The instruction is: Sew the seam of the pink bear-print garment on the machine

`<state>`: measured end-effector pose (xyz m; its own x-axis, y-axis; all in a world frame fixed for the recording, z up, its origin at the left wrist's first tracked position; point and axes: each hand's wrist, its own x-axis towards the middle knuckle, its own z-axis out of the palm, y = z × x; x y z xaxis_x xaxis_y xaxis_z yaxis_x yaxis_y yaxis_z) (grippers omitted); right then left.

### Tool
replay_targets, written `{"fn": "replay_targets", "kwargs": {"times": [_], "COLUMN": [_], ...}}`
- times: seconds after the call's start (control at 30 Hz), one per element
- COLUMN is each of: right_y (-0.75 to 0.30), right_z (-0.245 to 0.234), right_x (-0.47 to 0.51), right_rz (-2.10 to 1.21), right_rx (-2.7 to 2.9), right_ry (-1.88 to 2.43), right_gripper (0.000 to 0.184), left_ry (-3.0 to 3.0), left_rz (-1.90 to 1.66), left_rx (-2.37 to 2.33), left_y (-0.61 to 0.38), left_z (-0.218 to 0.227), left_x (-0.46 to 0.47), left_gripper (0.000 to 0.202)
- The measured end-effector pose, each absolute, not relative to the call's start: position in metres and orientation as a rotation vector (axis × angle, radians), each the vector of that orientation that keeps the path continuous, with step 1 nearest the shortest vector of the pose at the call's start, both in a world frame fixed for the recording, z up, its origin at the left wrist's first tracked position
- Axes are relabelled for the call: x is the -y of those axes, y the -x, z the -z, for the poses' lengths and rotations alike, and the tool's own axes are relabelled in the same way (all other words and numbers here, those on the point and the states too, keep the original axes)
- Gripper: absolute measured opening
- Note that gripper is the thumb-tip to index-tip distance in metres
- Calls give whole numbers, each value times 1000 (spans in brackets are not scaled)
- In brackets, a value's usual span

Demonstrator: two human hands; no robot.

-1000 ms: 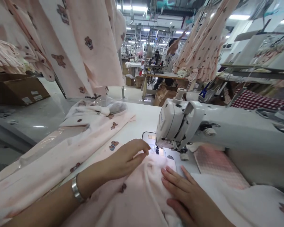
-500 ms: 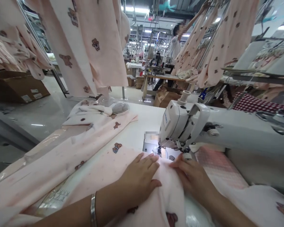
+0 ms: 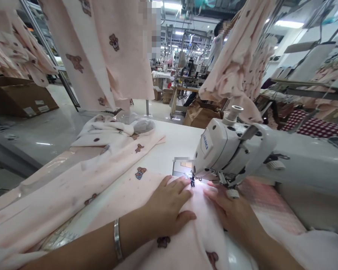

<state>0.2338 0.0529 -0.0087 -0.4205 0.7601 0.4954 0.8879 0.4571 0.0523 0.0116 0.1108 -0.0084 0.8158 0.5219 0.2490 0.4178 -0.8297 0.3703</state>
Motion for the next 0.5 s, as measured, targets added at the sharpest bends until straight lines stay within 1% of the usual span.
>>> {"fn": "replay_targets", "kwargs": {"times": [0.1,0.17,0.23,0.5], "right_y": [-229,-226,-225,-227], "right_z": [8,8,9,10], "right_x": [-46,-44,-45,-52], "right_rz": [364,335,327,353], "right_rx": [2404,2461,2500,2496], "right_ry": [1358,1453,1541,1585], "right_gripper": [33,40,42,42], "left_ry": [-2691,-2668,-2651,-2682], "left_rz": [-508,-532,-551,-568], "left_rx": [-728,-748,-759,-761], "left_y": [-13,-15,-17,-17], "left_z": [10,13,15,18], "left_x": [-110,-111,-113,-122], "left_gripper": [51,63,71,70]}}
